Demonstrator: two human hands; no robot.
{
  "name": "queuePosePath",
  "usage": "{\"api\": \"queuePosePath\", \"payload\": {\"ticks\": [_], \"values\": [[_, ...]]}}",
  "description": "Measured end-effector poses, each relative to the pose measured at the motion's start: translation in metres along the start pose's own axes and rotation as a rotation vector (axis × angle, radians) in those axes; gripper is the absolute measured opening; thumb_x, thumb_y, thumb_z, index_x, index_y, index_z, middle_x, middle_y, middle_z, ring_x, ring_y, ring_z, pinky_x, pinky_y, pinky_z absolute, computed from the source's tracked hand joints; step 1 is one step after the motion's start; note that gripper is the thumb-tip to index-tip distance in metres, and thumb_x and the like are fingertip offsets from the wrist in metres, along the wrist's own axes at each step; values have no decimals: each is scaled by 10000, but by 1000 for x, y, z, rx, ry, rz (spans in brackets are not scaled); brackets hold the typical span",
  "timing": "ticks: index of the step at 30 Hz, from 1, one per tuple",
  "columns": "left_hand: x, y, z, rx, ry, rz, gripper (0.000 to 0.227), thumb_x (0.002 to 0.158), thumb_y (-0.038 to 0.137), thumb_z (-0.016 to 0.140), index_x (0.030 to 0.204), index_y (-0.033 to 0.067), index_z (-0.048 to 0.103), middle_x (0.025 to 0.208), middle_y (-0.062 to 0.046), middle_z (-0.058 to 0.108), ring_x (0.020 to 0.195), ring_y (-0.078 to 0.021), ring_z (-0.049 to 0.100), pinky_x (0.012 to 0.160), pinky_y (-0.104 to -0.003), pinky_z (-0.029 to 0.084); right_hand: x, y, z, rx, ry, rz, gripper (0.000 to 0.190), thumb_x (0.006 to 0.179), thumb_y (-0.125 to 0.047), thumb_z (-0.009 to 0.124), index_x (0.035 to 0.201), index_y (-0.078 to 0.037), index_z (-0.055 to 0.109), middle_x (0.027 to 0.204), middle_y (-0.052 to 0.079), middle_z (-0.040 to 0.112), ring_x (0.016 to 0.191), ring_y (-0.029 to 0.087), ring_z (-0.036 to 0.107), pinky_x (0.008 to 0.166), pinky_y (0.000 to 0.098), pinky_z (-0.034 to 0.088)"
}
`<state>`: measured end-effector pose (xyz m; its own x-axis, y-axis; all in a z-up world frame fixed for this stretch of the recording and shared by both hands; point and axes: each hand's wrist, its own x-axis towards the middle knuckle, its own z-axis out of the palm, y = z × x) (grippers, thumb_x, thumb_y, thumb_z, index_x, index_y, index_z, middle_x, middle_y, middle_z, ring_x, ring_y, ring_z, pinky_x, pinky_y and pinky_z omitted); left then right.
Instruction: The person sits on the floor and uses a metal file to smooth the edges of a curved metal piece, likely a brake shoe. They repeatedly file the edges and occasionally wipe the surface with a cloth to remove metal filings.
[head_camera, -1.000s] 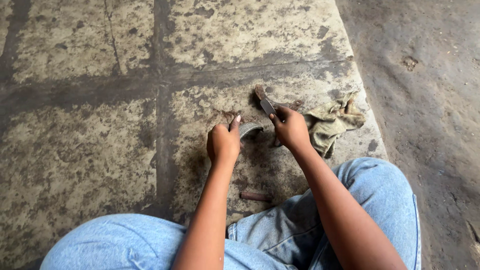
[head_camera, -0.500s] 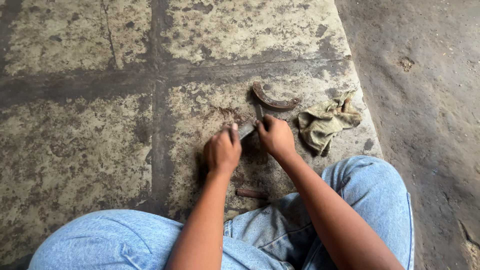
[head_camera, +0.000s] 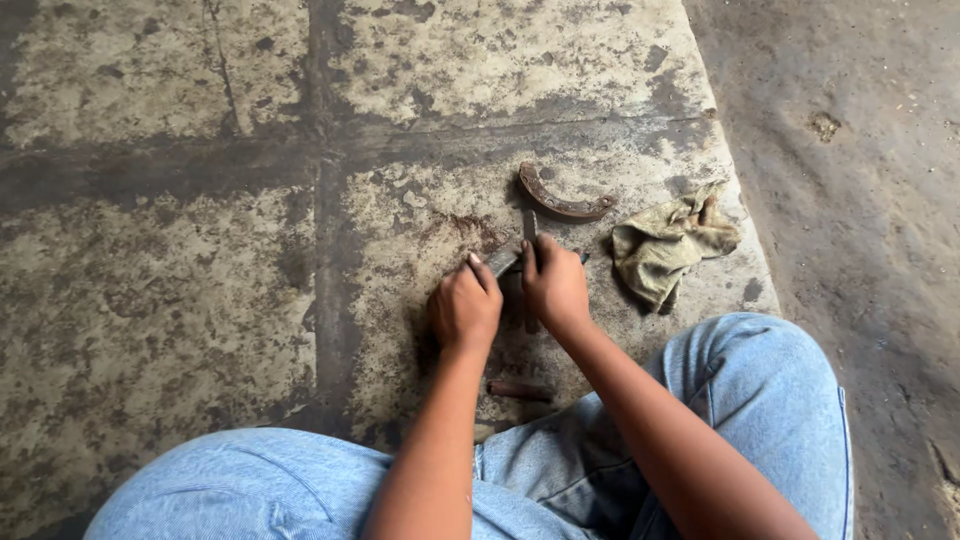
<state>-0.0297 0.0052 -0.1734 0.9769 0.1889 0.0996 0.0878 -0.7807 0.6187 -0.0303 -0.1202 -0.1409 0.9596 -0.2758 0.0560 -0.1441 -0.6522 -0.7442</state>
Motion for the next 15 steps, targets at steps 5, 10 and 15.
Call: {"api": "queuePosePath", "payload": {"ticks": [5,10,15], "values": [[-5,5,-2,12,52,14,438,1004,312,480,713,51,679,715,-223,692,634,-431,670,607,-549,532,-17,3,5,59,-16,-123,215,973,-207,631,927,-3,683,805,263,667,763,462,665,646,489,526],[-15,8,-1,72,25,-51,428,1027,326,475,768,64,693,765,-201,706,687,-426,681,633,-548,538,3,2,5,40,-14,-42,299,986,-246,676,843,16,651,757,237,665,667,416,662,609,455,496],[-24,8,12,82,118,115,351,991,327,476,868,65,674,821,-175,716,718,-388,705,625,-521,550,-6,8,-1,-11,31,-24,285,997,-239,675,869,12,630,757,237,668,672,432,636,622,475,485]]}}
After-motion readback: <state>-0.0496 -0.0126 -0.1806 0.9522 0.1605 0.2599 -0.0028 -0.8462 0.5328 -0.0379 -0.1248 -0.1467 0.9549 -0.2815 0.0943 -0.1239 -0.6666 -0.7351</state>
